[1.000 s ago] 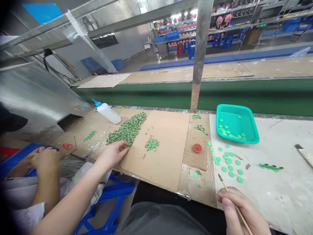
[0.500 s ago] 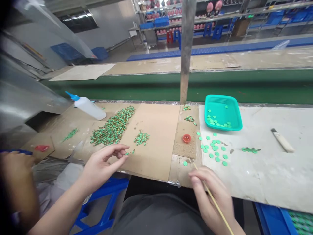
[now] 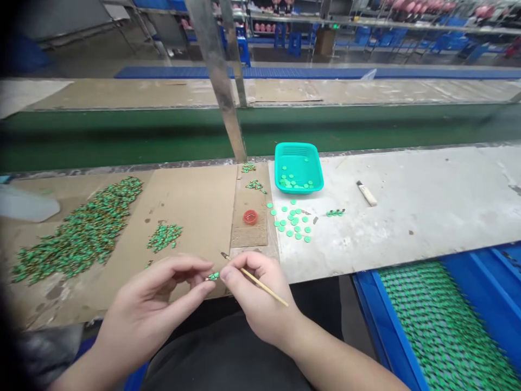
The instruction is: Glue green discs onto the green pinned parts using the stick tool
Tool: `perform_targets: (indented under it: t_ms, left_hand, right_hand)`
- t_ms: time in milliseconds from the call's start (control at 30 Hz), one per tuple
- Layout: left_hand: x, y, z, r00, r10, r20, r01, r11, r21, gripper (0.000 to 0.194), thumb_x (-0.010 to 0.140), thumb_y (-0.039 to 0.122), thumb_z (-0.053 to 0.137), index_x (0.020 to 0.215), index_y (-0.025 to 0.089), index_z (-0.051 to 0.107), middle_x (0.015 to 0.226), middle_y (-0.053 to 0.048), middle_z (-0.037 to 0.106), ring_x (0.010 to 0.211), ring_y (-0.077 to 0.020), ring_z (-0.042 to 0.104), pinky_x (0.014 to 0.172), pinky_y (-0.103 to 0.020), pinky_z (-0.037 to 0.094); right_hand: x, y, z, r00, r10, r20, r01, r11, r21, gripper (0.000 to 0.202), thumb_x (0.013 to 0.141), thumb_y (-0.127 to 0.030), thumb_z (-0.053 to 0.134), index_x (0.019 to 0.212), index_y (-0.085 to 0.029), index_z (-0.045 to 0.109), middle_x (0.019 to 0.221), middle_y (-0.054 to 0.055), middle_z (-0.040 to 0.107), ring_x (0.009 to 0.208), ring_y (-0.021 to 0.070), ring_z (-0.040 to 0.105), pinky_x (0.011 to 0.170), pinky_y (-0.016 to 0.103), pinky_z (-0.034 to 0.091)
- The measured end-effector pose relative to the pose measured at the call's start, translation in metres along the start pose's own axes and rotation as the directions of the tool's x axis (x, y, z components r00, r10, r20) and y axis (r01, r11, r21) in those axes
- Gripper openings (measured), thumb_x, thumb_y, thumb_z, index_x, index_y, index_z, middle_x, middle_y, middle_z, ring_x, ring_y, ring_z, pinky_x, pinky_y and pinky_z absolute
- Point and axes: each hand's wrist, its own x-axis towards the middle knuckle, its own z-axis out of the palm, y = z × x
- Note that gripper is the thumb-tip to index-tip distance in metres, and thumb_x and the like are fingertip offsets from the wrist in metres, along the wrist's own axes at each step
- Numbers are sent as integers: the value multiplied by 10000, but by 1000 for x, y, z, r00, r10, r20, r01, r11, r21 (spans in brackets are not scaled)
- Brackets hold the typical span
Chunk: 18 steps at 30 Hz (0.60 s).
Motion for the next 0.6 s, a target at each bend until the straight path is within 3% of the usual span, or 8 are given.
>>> perform_targets:
  t_ms: [100,200,300,333,400,500,600]
  left_hand:
    - [-15,-4,30,980,-196,-38,179,948,-265,115,997,370,846,952,266,866,863,-21,839,645,-162,781,597,-237,679]
    - [-26,-10,47,965,-258,-50,222,901,-373,189,984,453,883,924,273,877,821,-21,823,585,-156,744,523,-232,643]
    - [-19,-24,45,966,-232,-116,197,948,-252,185,973,448,890,906,277,872,886,-28,842,694,-163,782,626,-229,674]
    - [-12,-32,42,965,-223,-140,197,964,-176,182,974,443,882,897,279,867,903,-24,848,748,-165,796,686,-228,684]
    - [7,-48,36,975,-205,-85,201,978,-56,189,979,444,857,887,279,861,900,-18,855,787,-169,801,725,-228,676]
    - [34,-69,36,989,-111,97,110,994,23,212,1001,444,790,902,269,855,908,-24,854,817,-187,791,764,-267,662]
    - [46,-80,46,980,-27,195,10,996,90,186,1027,380,735,930,270,850,909,-9,849,822,-172,778,764,-265,620]
  right_hand:
    - [-9,14,-3,998,49,-30,-44,987,155,352,985,-510,851,869,-205,719,768,-5,710,683,127,617,644,247,551]
    - [-20,29,-11,995,62,-74,-51,989,142,340,1017,-519,834,916,-206,748,826,25,785,722,144,707,672,258,610]
    - [-28,36,-37,987,-102,-124,84,986,-145,202,1074,-367,757,1201,-222,816,1034,76,884,898,196,838,814,329,708]
    - [-29,36,-50,970,-212,-123,168,941,-295,261,1089,-290,706,1322,-231,806,1148,96,898,996,213,863,904,373,727]
    - [-28,33,-74,913,-398,-88,288,784,-549,409,1098,-172,609,1471,-240,763,1355,127,876,1173,240,862,1089,474,712]
    - [-22,25,-97,873,-484,-53,316,647,-694,374,1123,-169,592,1453,-226,757,1395,134,866,1278,261,847,1137,497,703]
    - [-16,19,-97,868,-490,-80,321,676,-664,165,1124,-196,640,1244,-243,743,1166,80,898,1087,228,889,942,381,746]
